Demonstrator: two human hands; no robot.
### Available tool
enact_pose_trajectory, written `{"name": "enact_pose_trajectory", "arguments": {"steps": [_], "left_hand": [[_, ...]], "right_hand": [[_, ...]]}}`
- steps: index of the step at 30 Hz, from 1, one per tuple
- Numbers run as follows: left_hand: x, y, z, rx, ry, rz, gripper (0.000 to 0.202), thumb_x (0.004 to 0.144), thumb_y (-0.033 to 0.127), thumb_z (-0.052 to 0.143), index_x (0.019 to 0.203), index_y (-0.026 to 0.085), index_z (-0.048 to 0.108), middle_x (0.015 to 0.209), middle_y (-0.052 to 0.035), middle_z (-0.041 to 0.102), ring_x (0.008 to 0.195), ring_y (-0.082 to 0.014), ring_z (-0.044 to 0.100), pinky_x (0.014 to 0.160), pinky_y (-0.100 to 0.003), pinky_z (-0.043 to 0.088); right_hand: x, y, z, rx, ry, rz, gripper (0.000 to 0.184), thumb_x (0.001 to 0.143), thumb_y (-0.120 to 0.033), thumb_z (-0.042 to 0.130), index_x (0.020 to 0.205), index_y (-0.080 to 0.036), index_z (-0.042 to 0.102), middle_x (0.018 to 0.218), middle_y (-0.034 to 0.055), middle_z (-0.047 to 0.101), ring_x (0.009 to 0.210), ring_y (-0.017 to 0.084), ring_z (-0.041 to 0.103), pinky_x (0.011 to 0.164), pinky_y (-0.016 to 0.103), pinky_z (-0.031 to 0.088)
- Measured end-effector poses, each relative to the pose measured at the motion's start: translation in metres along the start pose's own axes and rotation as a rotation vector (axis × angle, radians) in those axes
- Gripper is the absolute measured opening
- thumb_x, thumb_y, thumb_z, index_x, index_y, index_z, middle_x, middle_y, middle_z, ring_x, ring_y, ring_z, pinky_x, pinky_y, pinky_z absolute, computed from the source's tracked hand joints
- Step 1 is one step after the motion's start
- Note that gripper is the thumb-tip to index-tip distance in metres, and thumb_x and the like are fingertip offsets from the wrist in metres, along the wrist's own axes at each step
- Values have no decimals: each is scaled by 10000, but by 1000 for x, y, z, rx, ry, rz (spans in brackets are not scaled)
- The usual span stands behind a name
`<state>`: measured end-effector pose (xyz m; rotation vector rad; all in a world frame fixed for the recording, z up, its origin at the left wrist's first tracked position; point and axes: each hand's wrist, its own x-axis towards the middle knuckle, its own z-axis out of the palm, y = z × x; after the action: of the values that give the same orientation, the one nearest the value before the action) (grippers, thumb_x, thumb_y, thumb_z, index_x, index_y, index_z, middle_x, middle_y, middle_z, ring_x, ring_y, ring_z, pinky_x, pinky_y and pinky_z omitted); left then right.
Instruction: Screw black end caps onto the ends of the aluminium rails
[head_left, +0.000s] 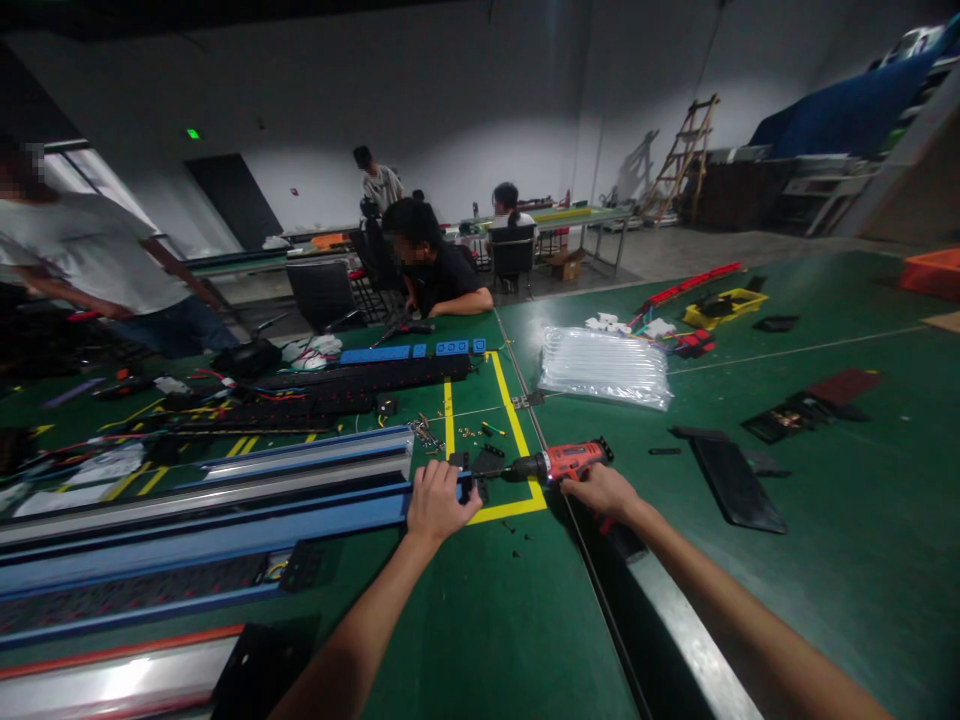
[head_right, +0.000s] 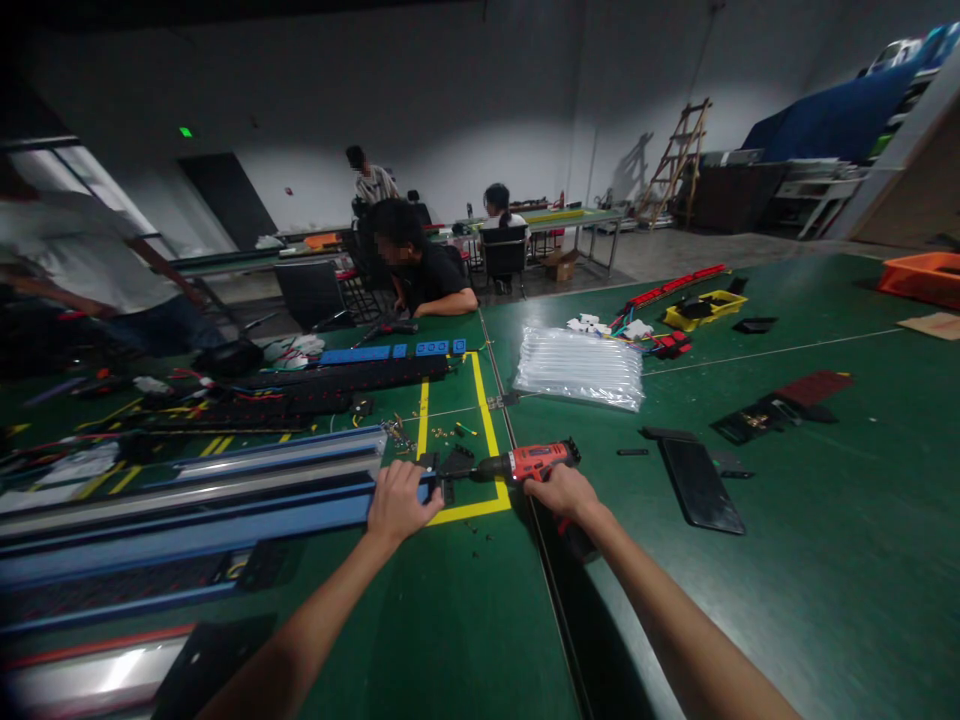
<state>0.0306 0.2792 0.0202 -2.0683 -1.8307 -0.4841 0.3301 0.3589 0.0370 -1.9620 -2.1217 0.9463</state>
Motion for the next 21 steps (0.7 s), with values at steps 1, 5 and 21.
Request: {"name": "enact_pose_trajectory", "arguments": {"steps": [1, 5, 21], "left_hand": [[0, 0, 0, 0, -2, 0, 220, 810, 381, 550, 860, 181, 624, 869, -110, 587, 897, -283, 493, 786, -419, 373], [0, 0, 0, -1, -11, 4, 232, 814, 384, 542, 873, 177, 628, 866, -109, 586, 896, -283, 492, 789, -421, 377], [0, 1, -1, -17, -13, -3, 228, 812, 384, 543, 873, 183, 632, 859, -110, 584, 899, -285, 488, 793, -428, 377]], "right_hand": [[0, 0, 0, 2, 2, 1, 335, 748, -498, 583, 697, -175, 654, 727, 70, 687, 658, 202, 643, 560, 270, 423], [0, 0, 1, 9, 1, 30, 341, 727, -510, 610, 695, -175, 666, 700, 67, 686, 622, 198, 639, 542, 268, 427], [-1, 0, 1, 9, 5, 8, 350, 742, -512, 576, 655, -181, 649, 671, 61, 676, 598, 194, 622, 533, 277, 416]]}}
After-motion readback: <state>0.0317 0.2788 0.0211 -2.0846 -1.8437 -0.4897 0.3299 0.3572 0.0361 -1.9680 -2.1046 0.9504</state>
